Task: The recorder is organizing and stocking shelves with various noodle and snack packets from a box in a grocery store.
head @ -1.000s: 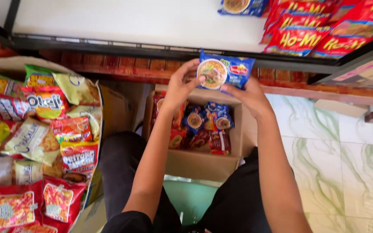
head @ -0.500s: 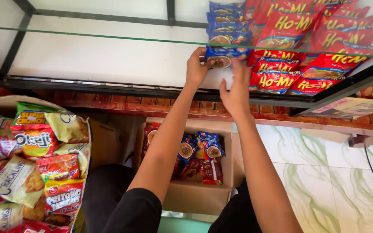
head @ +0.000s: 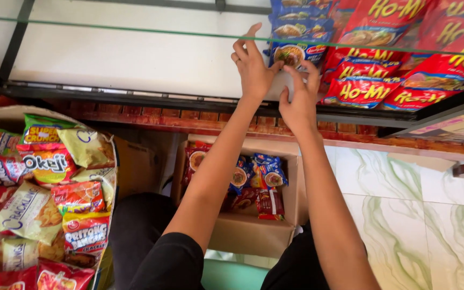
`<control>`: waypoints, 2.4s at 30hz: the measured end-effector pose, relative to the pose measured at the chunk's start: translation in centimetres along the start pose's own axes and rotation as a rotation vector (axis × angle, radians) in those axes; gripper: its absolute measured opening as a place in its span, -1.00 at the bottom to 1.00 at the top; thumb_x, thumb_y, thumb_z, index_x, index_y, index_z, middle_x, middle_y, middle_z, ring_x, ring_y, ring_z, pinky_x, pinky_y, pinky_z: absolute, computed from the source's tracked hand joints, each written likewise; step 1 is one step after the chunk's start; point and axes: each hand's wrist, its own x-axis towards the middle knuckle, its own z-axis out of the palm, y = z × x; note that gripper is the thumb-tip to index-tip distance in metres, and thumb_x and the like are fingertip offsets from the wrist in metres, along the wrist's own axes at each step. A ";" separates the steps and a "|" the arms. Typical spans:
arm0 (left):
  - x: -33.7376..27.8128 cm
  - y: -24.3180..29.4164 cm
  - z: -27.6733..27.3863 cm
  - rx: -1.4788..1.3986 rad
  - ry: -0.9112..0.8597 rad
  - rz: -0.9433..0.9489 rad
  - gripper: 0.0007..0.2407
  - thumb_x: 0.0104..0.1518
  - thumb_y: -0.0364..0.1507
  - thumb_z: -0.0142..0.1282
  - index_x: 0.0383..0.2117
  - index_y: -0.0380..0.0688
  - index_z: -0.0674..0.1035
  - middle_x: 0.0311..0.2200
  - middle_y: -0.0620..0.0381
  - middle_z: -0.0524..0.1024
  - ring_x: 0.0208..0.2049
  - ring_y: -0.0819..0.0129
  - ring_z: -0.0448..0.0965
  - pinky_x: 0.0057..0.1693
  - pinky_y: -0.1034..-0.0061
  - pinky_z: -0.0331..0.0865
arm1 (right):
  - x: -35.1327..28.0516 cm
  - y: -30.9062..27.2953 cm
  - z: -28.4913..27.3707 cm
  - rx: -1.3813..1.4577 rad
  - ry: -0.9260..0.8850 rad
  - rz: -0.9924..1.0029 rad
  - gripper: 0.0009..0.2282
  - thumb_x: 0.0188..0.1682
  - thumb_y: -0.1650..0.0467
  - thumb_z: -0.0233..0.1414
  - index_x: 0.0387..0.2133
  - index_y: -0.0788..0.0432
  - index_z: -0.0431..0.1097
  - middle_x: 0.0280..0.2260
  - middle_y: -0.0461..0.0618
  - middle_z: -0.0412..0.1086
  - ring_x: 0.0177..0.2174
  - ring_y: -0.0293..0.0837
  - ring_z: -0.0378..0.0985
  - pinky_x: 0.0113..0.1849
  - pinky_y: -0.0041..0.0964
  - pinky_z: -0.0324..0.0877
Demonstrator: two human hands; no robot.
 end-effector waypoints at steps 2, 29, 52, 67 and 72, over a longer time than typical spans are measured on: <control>-1.8 1.0 -1.8 -0.087 0.008 0.053 -0.29 -0.18 -0.55 0.43 0.19 -0.08 0.31 0.03 -0.08 0.28 -0.06 0.00 0.34 0.03 0.25 0.30 | -1.4 -1.9 -0.6 0.087 0.056 -0.026 -0.57 -0.07 0.66 0.06 0.11 0.19 0.39 0.23 0.17 0.08 0.10 0.11 0.35 0.14 -0.07 0.32; -47.7 -28.5 -8.6 -0.685 -0.306 -1.544 -0.58 0.22 -0.43 0.03 0.26 0.05 0.40 0.10 0.18 0.46 0.11 0.33 0.41 0.21 0.22 0.26 | -36.2 7.2 19.3 1.237 -0.596 1.538 -0.50 0.05 0.51 -0.05 0.25 -0.25 0.28 -0.04 -0.19 0.31 -0.08 -0.15 0.32 -0.01 -0.18 0.34; -24.9 -10.8 -17.0 -1.142 -0.608 -1.105 -0.22 0.15 0.09 0.00 0.43 -0.03 0.07 0.36 0.00 0.21 0.28 0.19 0.31 0.25 0.05 0.37 | -21.1 -2.6 -5.0 0.880 -0.682 0.614 -0.87 0.08 0.49 0.19 -0.20 0.37 0.48 -0.19 -0.07 0.49 -0.17 -0.30 0.49 -0.07 -0.42 0.42; -23.6 -5.1 -22.2 -1.167 -0.738 -0.949 -0.74 0.21 -0.31 0.20 -0.04 -0.01 0.46 -0.06 0.18 0.53 0.02 0.35 0.55 0.05 0.18 0.60 | -23.1 -5.4 -3.8 1.404 -0.178 0.923 -0.85 0.13 0.51 0.08 -0.05 0.19 0.42 -0.08 -0.01 0.48 -0.13 -0.17 0.53 -0.13 -0.20 0.42; -24.8 -5.7 -20.5 -1.242 -0.543 -0.890 -0.80 0.26 -0.38 0.16 -0.12 -0.09 0.41 -0.10 0.11 0.54 -0.05 0.30 0.61 0.03 0.22 0.62 | -22.8 -8.3 -3.5 1.597 -0.047 0.926 -0.72 0.07 0.41 0.06 0.04 0.20 0.43 0.02 -0.02 0.48 -0.03 -0.17 0.56 0.00 -0.21 0.50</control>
